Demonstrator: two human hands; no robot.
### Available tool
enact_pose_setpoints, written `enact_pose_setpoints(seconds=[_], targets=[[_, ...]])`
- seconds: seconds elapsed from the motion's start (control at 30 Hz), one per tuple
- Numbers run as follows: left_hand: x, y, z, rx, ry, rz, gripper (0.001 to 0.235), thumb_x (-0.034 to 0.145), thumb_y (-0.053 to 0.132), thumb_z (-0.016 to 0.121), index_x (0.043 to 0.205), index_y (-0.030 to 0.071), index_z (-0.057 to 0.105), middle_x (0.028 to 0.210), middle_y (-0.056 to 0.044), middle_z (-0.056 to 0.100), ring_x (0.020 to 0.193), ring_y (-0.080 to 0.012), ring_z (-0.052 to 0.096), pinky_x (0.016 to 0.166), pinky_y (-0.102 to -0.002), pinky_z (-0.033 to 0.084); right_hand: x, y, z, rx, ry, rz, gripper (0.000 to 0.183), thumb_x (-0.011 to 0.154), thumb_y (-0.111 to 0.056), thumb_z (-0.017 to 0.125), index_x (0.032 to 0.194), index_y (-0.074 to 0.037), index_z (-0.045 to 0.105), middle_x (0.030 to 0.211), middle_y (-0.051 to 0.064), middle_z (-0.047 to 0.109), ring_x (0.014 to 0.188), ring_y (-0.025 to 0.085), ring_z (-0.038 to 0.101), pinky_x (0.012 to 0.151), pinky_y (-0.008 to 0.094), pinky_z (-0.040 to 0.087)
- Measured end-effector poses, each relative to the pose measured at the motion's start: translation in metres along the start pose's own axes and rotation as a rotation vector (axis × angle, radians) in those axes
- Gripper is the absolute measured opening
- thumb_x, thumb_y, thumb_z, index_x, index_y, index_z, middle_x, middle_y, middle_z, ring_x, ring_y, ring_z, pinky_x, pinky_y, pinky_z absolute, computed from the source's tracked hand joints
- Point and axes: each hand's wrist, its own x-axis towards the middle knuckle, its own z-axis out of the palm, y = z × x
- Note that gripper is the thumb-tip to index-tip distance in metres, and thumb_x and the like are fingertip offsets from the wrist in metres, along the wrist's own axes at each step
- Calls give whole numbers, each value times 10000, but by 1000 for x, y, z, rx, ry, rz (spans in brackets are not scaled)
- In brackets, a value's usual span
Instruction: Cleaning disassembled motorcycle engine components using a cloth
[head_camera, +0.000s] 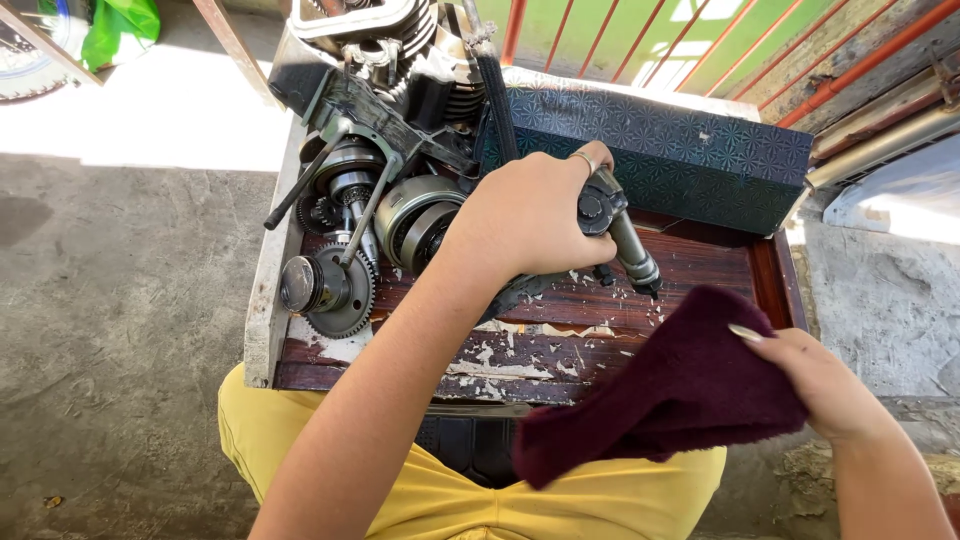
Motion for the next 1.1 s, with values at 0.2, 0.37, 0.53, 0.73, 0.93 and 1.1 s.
enact_pose_setpoints(seconds=[0.2, 0.37, 0.53, 0.73, 0.93, 1.1], targets=[[1, 0, -2, 2, -32, -28, 679, 614, 397, 770, 1254, 205, 651, 875, -54, 803, 655, -262, 760, 592, -369, 594, -57, -75, 71, -1396, 215, 359, 591, 1037, -489, 548, 884, -32, 889, 540, 125, 768, 412, 183, 650, 423, 223, 459], [1, 1, -2, -22, -21, -9, 662, 616, 392, 763, 1238, 196, 649, 876, -47, 807, 676, -278, 761, 621, -387, 592, -46, 19, -51, -73, 282, -238, 255, 1137, -179, 466, 1202, 42, 576, 1152, 214, 630, 987, 353, 610, 988, 552, 496], [1, 3, 0, -2, -26, -11, 671, 622, 408, 766, 1240, 180, 636, 891, -49, 805, 704, -289, 758, 641, -400, 592, -37, -14, 167, -632, 326, 40, 510, 1038, -324, 632, 805, 120, 723, 645, 242, 710, 423, 327, 562, 411, 393, 432], [1, 0, 6, -8, -2, 11, 667, 632, 423, 774, 1227, 168, 613, 883, -49, 802, 720, -293, 757, 642, -405, 583, 14, 70, 201, -1439, 75, -568, 547, 1015, -397, 535, 637, -57, 736, 587, 132, 650, 692, 303, 497, 944, 411, 382], [8, 0, 10, -12, -133, -65, 797, 706, 482, 594, 1431, 155, 533, 927, -178, 761, 893, -430, 759, 776, -517, 596, 30, 91, 216, -1532, 320, -1062, 318, 948, -428, 606, 865, -162, 758, 609, 106, 542, 736, 412, 587, 795, 530, 431], [12, -2, 15, -57, -118, -35, 783, 699, 427, 609, 1420, 131, 543, 938, -186, 762, 890, -447, 757, 762, -522, 602, 45, 99, 220, -1670, 419, -965, 359, 926, -497, 596, 991, -165, 715, 601, 85, 542, 745, 441, 581, 860, 590, 416]])
